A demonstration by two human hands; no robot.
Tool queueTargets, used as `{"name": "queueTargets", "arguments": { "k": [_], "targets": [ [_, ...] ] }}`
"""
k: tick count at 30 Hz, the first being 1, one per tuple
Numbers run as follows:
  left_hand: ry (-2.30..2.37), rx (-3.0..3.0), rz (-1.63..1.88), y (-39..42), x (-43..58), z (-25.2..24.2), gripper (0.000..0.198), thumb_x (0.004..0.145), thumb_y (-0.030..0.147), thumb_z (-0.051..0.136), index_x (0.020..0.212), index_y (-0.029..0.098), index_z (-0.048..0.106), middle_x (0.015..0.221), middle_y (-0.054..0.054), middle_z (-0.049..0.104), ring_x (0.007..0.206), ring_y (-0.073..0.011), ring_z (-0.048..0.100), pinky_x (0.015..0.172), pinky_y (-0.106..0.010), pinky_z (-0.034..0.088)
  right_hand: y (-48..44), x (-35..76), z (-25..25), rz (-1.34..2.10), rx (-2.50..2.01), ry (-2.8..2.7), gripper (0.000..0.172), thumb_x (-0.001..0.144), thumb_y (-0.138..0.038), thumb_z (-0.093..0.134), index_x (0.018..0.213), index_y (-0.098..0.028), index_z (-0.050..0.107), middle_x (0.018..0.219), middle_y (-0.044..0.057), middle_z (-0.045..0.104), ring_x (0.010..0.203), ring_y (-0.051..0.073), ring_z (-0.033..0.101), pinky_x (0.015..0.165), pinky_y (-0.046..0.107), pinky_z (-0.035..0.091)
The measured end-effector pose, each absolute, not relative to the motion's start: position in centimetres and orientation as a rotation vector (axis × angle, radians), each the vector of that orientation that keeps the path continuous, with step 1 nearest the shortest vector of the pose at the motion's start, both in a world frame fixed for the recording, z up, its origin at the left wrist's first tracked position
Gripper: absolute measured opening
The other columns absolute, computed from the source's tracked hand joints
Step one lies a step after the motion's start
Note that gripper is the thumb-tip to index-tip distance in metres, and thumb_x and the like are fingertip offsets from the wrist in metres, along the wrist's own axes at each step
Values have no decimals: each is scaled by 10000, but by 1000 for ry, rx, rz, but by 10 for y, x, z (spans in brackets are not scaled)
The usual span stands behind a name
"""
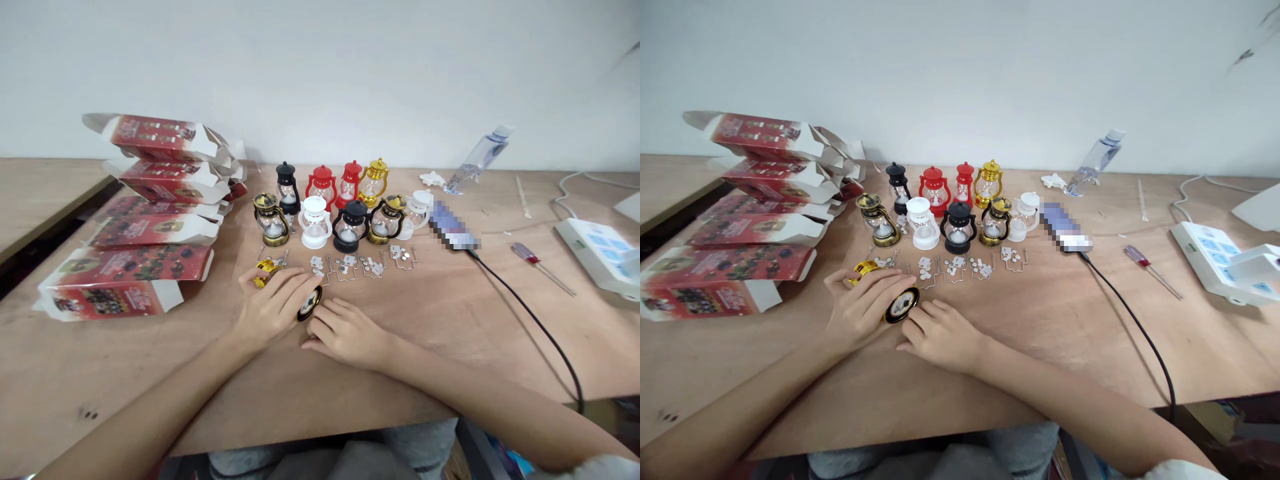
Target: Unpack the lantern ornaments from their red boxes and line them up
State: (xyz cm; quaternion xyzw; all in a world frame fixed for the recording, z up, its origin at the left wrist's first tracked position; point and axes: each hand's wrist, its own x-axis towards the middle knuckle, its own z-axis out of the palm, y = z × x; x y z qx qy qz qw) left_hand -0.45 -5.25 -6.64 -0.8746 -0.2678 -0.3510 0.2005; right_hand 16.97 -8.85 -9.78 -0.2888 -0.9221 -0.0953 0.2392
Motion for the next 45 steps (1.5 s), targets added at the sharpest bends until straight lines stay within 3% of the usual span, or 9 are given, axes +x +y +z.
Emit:
{"name": "queueTargets", "arguments": {
  "k": [13, 28, 45],
  "targets": [
    [-807, -2422, -998, -52, -7, -68, 235, 895, 140, 452, 1097, 178, 567, 903, -44, 744, 843, -183, 675, 769, -371, 249, -93, 164, -98, -363, -684, -2561, 326, 942, -308, 433, 643, -184, 469, 567, 5, 586, 523, 125, 528, 482, 264, 274],
    [-828, -2397, -993, -51, -7, -67, 238, 878, 95, 460, 1083, 160, 562, 897, -40, 743, 848, -180, 679, 740, -371, 245, -96, 164, -97, -388, -578, -2509, 297, 924, -244, 450, 635, -181, 476, 525, -12, 564, 505, 115, 537, 478, 245, 337],
    [-831, -2391, -1005, -51, -8, -68, 236, 885, 114, 461, 1090, 171, 563, 905, -40, 743, 847, -175, 679, 758, -369, 248, -100, 165, -96, -434, -602, -2564, 290, 924, -258, 438, 646, -184, 473, 534, -2, 587, 463, 121, 537, 428, 256, 269]
  ]
}}
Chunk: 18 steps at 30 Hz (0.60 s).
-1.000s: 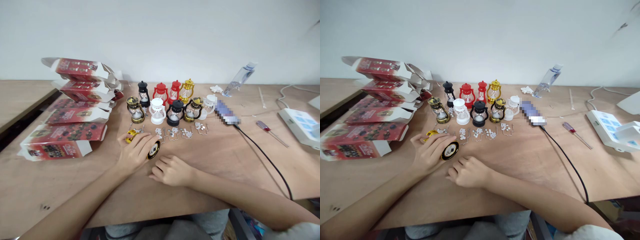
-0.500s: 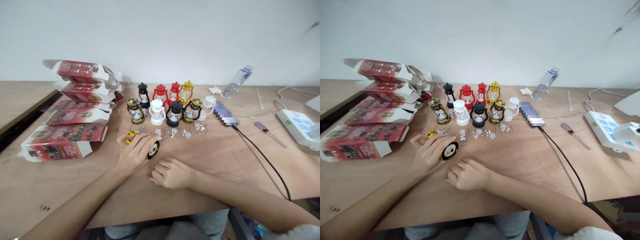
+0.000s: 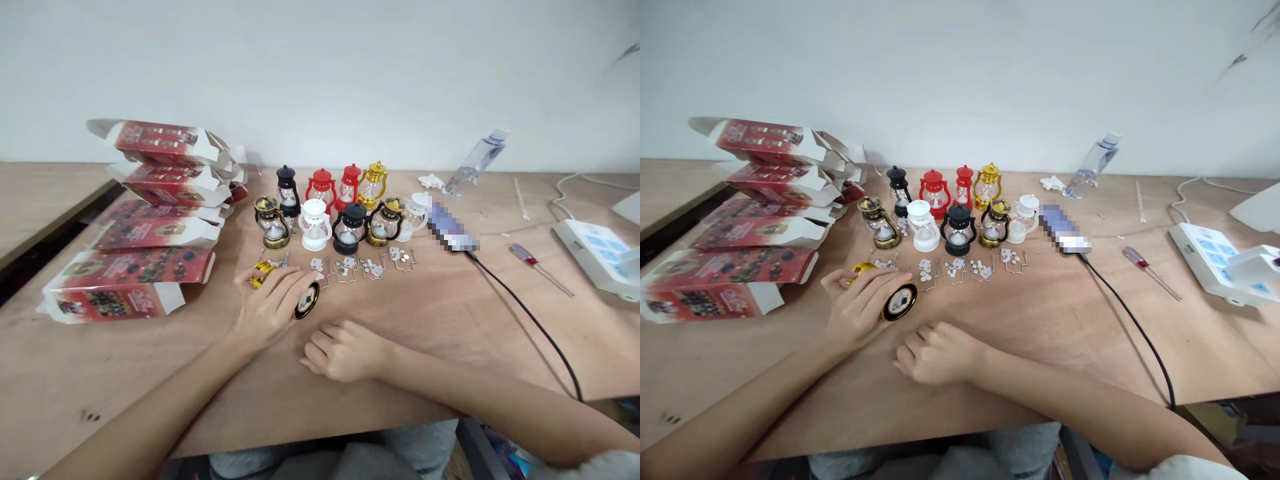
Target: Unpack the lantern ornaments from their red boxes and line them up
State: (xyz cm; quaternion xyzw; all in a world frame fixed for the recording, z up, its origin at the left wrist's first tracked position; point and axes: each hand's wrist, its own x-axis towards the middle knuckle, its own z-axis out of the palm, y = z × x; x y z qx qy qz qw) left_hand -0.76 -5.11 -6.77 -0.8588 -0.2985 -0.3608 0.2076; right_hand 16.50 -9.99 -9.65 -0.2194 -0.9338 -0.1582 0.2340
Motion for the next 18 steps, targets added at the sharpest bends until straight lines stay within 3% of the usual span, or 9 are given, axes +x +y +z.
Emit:
{"name": "queueTargets", "arguments": {
  "k": [12, 18],
  "targets": [
    [-807, -2402, -1005, -53, -7, -63, 242, 901, 104, 415, 1087, 149, 562, 905, -54, 742, 853, -185, 676, 754, -373, 255, -97, 167, -95, -467, -461, -2503, 333, 908, -265, 458, 586, -180, 479, 465, -21, 537, 409, 105, 495, 420, 243, 283],
    [-852, -2404, -1008, -52, -12, -67, 296, 900, 118, 413, 1153, 190, 551, 952, -50, 740, 881, -195, 673, 827, -384, 272, -91, 167, -99, -353, -466, -2409, 356, 912, -264, 430, 566, -191, 468, 464, -36, 508, 415, 92, 460, 422, 237, 287]
  ]
}}
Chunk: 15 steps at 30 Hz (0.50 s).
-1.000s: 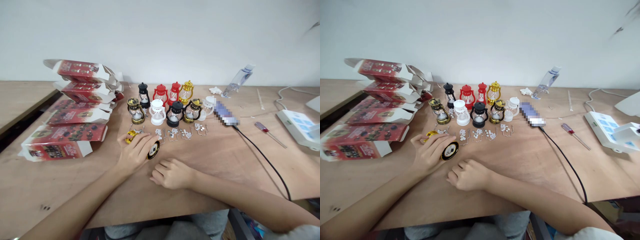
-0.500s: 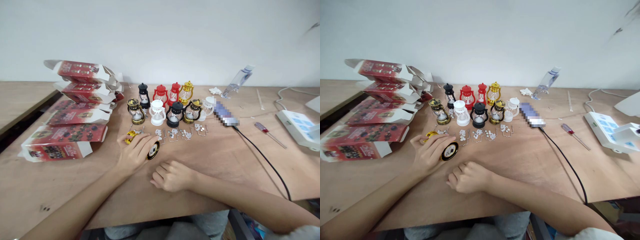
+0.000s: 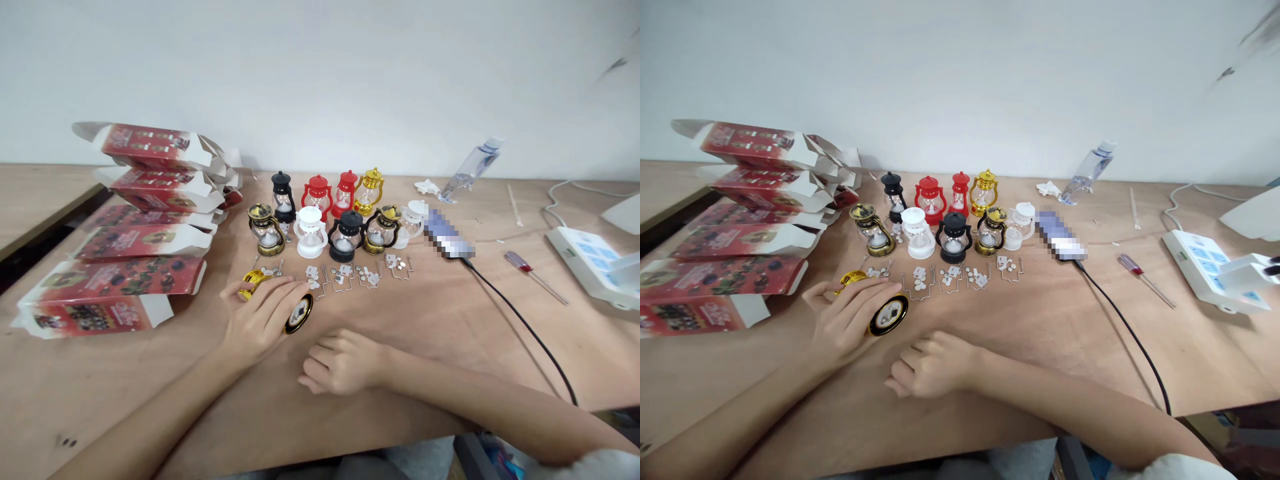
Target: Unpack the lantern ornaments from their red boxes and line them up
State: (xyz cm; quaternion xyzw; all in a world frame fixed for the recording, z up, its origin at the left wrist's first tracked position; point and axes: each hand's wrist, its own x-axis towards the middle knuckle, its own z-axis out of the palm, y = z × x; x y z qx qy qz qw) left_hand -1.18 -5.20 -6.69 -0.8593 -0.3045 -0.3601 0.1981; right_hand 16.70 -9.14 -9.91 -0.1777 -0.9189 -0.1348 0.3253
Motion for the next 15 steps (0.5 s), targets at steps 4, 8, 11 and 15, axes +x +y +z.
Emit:
{"name": "queueTargets", "arguments": {
  "k": [4, 8, 11, 15],
  "targets": [
    [-837, -2412, -1008, -50, -15, -66, 282, 907, 132, 421, 1151, 171, 556, 938, -60, 741, 871, -197, 675, 834, -381, 294, -83, 183, -85, -107, -663, -2304, 428, 959, -242, 314, 552, -197, 438, 438, -51, 452, 393, 73, 373, 421, 225, 285],
    [-866, -2410, -1029, -48, -18, -68, 253, 915, 145, 448, 1131, 154, 579, 939, -60, 736, 889, -197, 672, 862, -372, 330, -57, 242, -39, 18, -968, -2066, 454, 981, -296, 277, 549, -210, 390, 453, -46, 412, 411, 81, 363, 427, 225, 281],
    [-774, -2466, -1003, -47, -22, -74, 310, 926, 150, 434, 1211, 136, 554, 984, -75, 725, 961, -204, 652, 875, -348, 388, -15, 299, 1, -21, -1215, -1603, 486, 963, -419, 313, 523, -215, 329, 460, -38, 390, 432, 93, 389, 464, 240, 298],
    [-614, -2575, -904, -48, -25, -81, 451, 948, 103, 342, 1398, 115, 372, 1044, -85, 712, 1062, -217, 617, 910, -342, 436, 66, 346, 29, -245, -1669, -1655, 452, 970, -335, 271, 549, -203, 371, 532, 1, 488, 538, 116, 450, 561, 262, 309]
  ]
}}
